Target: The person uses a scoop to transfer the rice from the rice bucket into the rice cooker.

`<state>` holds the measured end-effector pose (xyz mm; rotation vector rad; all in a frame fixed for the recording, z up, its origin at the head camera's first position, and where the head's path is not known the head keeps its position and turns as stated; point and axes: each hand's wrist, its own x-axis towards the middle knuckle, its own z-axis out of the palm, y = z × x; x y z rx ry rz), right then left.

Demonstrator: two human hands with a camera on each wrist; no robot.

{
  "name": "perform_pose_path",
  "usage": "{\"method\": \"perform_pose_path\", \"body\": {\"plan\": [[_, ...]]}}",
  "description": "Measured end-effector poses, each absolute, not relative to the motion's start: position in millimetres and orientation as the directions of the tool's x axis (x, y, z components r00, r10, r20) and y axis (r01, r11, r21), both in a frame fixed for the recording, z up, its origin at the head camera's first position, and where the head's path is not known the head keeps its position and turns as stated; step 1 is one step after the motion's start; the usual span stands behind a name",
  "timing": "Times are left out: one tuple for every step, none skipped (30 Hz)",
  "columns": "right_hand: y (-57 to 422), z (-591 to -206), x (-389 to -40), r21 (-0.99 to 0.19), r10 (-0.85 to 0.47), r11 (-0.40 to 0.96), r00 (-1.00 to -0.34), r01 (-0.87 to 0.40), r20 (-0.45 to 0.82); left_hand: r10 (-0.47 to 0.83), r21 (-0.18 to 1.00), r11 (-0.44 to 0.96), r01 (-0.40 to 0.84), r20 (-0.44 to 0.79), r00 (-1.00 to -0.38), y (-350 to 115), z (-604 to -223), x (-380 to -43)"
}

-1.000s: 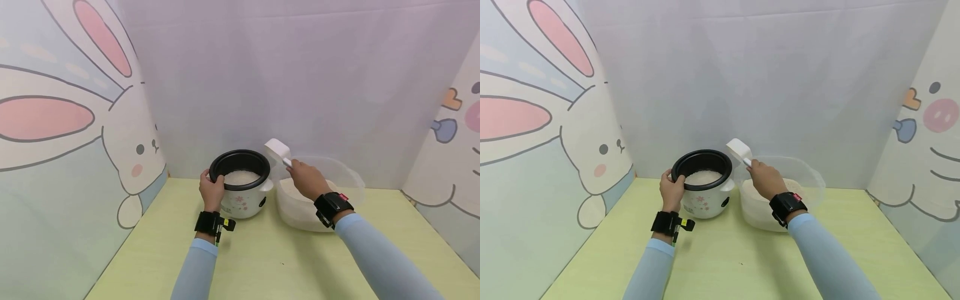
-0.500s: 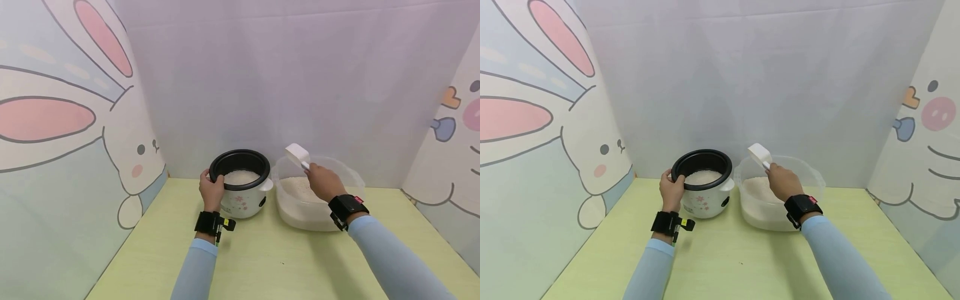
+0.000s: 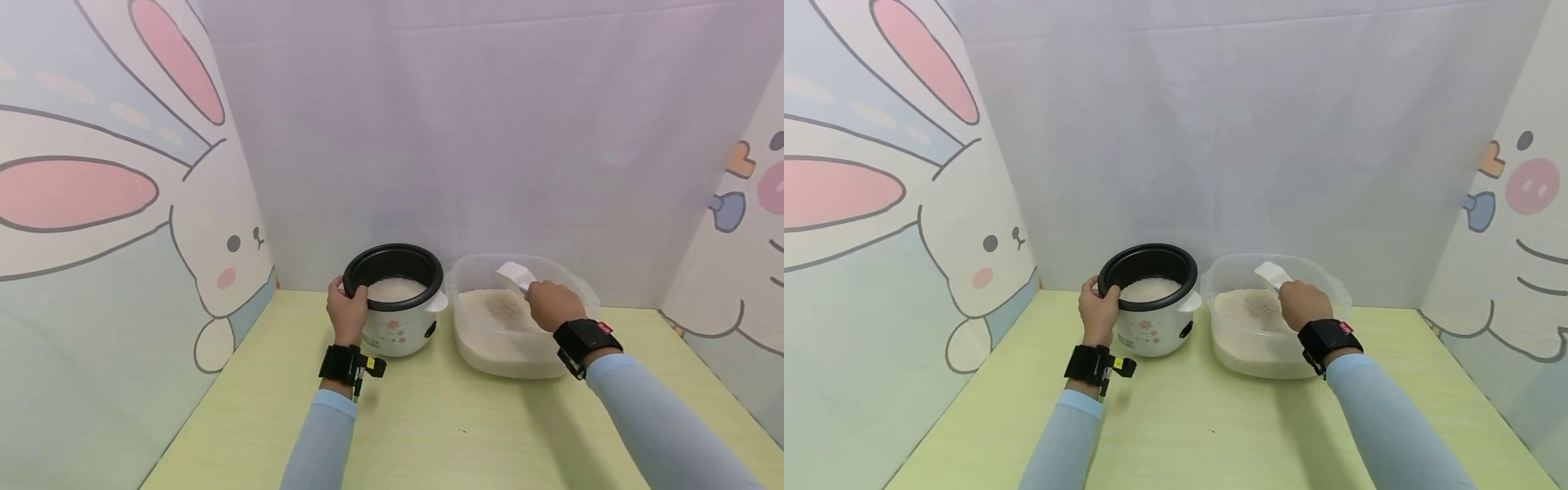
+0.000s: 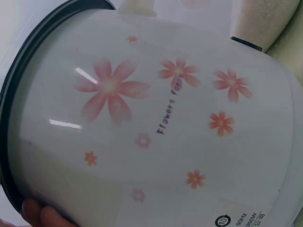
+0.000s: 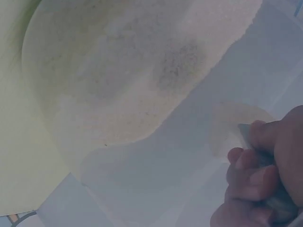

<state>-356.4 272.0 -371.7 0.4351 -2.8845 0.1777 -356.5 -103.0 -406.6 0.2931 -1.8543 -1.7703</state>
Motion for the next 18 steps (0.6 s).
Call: {"method": "perform_pose_path", "body": {"plan": [[273.5, -372.5, -356.7, -0.078, -0.276, 0.951, -0.933, -0.300, 0.229, -0.516, 0.971, 0.108, 0.212, 0.237, -0.823, -102.9, -406.7, -356.6], [274.7, -373.7, -357.0, -0.065, -0.278, 0.952, -0.933, -0.299, 0.228, -0.517, 0.972, 0.108, 0.211, 0.236, -0.823, -102.7, -406.7, -356.6], [275.8, -374.4, -356.8, -0.053, -0.278, 0.954, -0.934, -0.296, 0.224, -0.518, 0.972, 0.109, 0.208, 0.235, -0.823, -102.5, -406.7, -356.6], [276.6, -375.1, -356.7, -0.042, -0.277, 0.955, -0.935, -0.293, 0.221, -0.518, 0.972, 0.108, 0.207, 0.233, -0.823, -102.7, -406.7, -356.8], [277.3, -375.6, -356.1, -0.032, -0.275, 0.957, -0.937, -0.288, 0.214, -0.518, 0.973, 0.107, 0.206, 0.232, -0.823, -102.8, -406.7, -357.1], [277.3, -375.5, -355.5, -0.023, -0.272, 0.959, -0.940, -0.282, 0.205, -0.518, 0.973, 0.107, 0.205, 0.230, -0.824, -102.9, -406.7, -357.4], [277.4, -375.4, -354.9, -0.017, -0.269, 0.961, -0.944, -0.277, 0.193, -0.517, 0.973, 0.106, 0.204, 0.229, -0.825, -103.0, -406.7, -357.8], [277.5, -375.2, -353.9, -0.013, -0.265, 0.962, -0.947, -0.272, 0.181, -0.517, 0.973, 0.106, 0.203, 0.228, -0.825, -103.1, -406.8, -358.2], [277.7, -374.8, -352.8, -0.011, -0.260, 0.964, -0.951, -0.265, 0.166, -0.517, 0.974, 0.106, 0.202, 0.227, -0.825, -103.1, -407.0, -358.8], [277.8, -374.9, -352.7, -0.012, -0.251, 0.967, -0.956, -0.255, 0.149, -0.516, 0.974, 0.105, 0.202, 0.227, -0.826, -103.2, -407.1, -359.3], [278.2, -375.4, -352.9, -0.014, -0.241, 0.970, -0.962, -0.245, 0.128, -0.516, 0.974, 0.105, 0.203, 0.227, -0.826, -103.2, -407.4, -359.8], [278.5, -375.8, -353.3, -0.019, -0.230, 0.972, -0.967, -0.234, 0.109, -0.515, 0.973, 0.106, 0.203, 0.228, -0.826, -103.3, -407.5, -360.2], [279.2, -376.9, -354.0, -0.026, -0.221, 0.974, -0.971, -0.224, 0.091, -0.515, 0.973, 0.108, 0.204, 0.231, -0.826, -103.4, -408.2, -361.1], [280.0, -378.1, -355.0, -0.032, -0.212, 0.976, -0.974, -0.215, 0.076, -0.514, 0.973, 0.110, 0.205, 0.232, -0.826, -103.5, -408.9, -361.9], [280.7, -379.5, -356.7, -0.039, -0.205, 0.978, -0.977, -0.207, 0.061, -0.513, 0.972, 0.110, 0.206, 0.233, -0.826, -103.6, -409.5, -362.6], [281.5, -380.9, -358.7, -0.047, -0.199, 0.978, -0.979, -0.201, 0.049, -0.513, 0.972, 0.110, 0.207, 0.234, -0.826, -103.8, -410.0, -363.3], [282.3, -381.9, -360.3, -0.057, -0.195, 0.979, -0.980, -0.197, 0.040, -0.512, 0.972, 0.110, 0.208, 0.235, -0.826, -103.9, -410.5, -364.0], [283.0, -382.7, -361.8, -0.066, -0.194, 0.978, -0.980, -0.196, 0.034, -0.512, 0.972, 0.111, 0.209, 0.236, -0.826, -104.2, -410.9, -364.7]]}}
